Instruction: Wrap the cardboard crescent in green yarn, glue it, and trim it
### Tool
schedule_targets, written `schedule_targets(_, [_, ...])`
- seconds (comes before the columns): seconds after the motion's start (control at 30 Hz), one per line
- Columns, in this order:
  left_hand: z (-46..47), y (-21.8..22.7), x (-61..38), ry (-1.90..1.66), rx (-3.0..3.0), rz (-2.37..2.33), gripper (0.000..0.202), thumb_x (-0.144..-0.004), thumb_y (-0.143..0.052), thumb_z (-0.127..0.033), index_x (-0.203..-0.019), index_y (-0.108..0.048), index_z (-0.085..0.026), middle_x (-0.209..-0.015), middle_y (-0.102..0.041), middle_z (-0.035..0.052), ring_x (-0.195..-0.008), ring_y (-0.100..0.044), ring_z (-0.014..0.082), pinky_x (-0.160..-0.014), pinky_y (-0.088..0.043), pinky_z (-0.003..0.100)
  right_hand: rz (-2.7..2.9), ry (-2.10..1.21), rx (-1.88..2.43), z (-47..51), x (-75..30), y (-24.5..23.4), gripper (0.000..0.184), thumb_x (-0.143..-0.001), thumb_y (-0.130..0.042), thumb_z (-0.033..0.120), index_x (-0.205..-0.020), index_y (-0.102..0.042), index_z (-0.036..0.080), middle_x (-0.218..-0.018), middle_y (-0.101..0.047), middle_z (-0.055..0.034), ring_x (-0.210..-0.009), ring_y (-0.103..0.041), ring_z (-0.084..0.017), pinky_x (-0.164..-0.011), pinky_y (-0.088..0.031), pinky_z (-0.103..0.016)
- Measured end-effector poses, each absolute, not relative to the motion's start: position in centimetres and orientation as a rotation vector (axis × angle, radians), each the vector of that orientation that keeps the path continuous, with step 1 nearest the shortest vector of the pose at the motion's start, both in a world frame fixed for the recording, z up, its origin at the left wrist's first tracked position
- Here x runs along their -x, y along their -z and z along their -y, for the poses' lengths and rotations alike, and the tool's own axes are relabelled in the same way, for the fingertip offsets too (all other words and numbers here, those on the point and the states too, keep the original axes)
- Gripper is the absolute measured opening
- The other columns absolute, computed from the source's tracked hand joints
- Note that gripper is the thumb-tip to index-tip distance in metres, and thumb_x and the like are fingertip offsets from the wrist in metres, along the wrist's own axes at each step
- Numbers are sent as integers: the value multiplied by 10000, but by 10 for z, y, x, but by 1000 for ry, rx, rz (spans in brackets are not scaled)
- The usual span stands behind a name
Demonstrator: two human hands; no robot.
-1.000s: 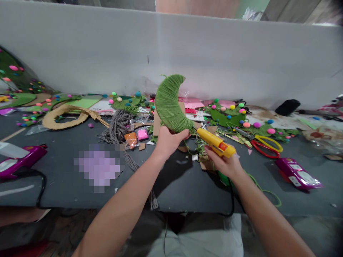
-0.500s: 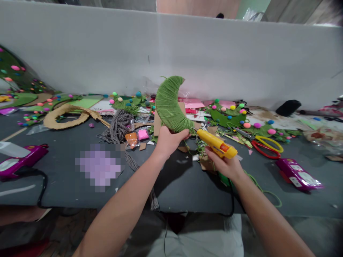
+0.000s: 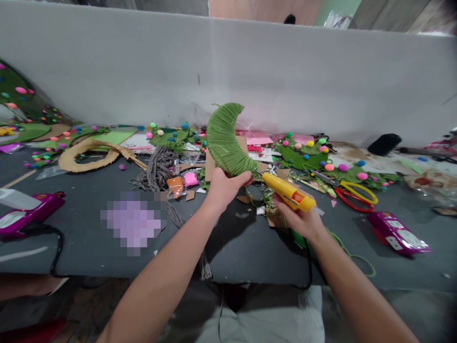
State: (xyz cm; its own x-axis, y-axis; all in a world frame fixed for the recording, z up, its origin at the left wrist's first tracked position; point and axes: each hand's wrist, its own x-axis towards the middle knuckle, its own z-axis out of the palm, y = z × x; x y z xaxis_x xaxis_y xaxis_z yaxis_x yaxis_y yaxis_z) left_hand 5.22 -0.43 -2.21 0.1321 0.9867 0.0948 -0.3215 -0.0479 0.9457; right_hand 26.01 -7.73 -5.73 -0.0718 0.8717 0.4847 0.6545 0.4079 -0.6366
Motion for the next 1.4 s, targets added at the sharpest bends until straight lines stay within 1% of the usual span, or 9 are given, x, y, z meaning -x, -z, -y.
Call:
schedule_targets(0.27, [5, 22, -53, -1285, -1087, -804, 297, -633, -819, -216, -892, -711, -120, -885, -750, 95, -752, -714, 198, -774, -628, 374, 1810, -263, 1336, 77, -258, 56, 142, -889, -589, 354, -919, -650, 229, -911, -712, -69, -856, -680, -240, -769, -555, -352])
schedule_targets(0.5, [5, 20, -52, -1280, -1061, -796, 302, -627, -821, -215, -888, -710, -113, -916, -745, 102, -761, -706, 188, -785, -628, 377, 1887, -132, 1351, 79, -255, 47, 98, -876, -595, 310, -890, -645, 226, -947, -707, -81, -962, -666, -271, -812, -538, -367])
schedule_targets(0.77, [5, 21, -52, -1282, -1079, -821, 331, -615, -831, -227, -901, -709, -114, -912, -748, 108, -768, -710, 207, -774, -627, 383, 1848, -50, 1331, 82, -253, 50, 77, -875, -607, 282, -941, -636, 254, -951, -692, -69, -896, -670, -251, -835, -544, -387])
schedule_targets(0.93, [5, 20, -52, -1286, -1025, -790, 343, -609, -840, -219, -909, -702, -125, -908, -745, 98, -745, -708, 194, -776, -626, 380, 1547, -116, 1410, 76, -259, 51, 200, -880, -629, 396, -967, -665, 220, -924, -712, -80, -867, -678, -250, -815, -557, -380])
schedule_targets(1.03, [4, 20, -50, -1281, -1017, -770, 329, -622, -836, -225, -904, -700, -125, -906, -743, 94, -724, -702, 179, -747, -621, 353, 1386, -137, 1548, 69, -282, 40, 329, -866, -638, 484, -1017, -686, 196, -870, -718, -82, -771, -677, -242, -698, -554, -350])
schedule_targets(1.1, [4, 20, -49, -1269, -1012, -749, 316, -638, -829, -234, -903, -699, -119, -890, -739, 89, -712, -700, 172, -733, -615, 337, 1407, -147, 1692, 68, -308, 30, 355, -844, -651, 522, -953, -710, 189, -742, -696, -69, -663, -654, -231, -598, -521, -331])
schedule_targets(1.2, [4, 19, -47, -1254, -993, -725, 299, -640, -826, -240, -878, -693, -118, -857, -734, 79, -708, -699, 171, -744, -611, 340, 1533, -68, 1844, 72, -354, 23, 352, -784, -701, 546, -762, -703, 195, -592, -636, -52, -565, -614, -219, -522, -461, -321])
schedule_targets(1.33, [3, 17, -46, -1254, -983, -701, 296, -622, -838, -244, -847, -691, -120, -846, -732, 71, -714, -698, 171, -763, -608, 351, 1588, -59, 1984, 83, -403, 40, 416, -752, -683, 606, -683, -692, 197, -629, -666, -77, -597, -643, -254, -531, -465, -352])
schedule_targets(1.4, [3, 18, -46, -1252, -976, -693, 301, -627, -838, -244, -861, -696, -116, -845, -732, 69, -716, -701, 171, -757, -606, 342, 1601, -87, 1966, 88, -416, 53, 434, -717, -705, 612, -750, -721, 179, -675, -693, -84, -616, -654, -269, -524, -474, -358])
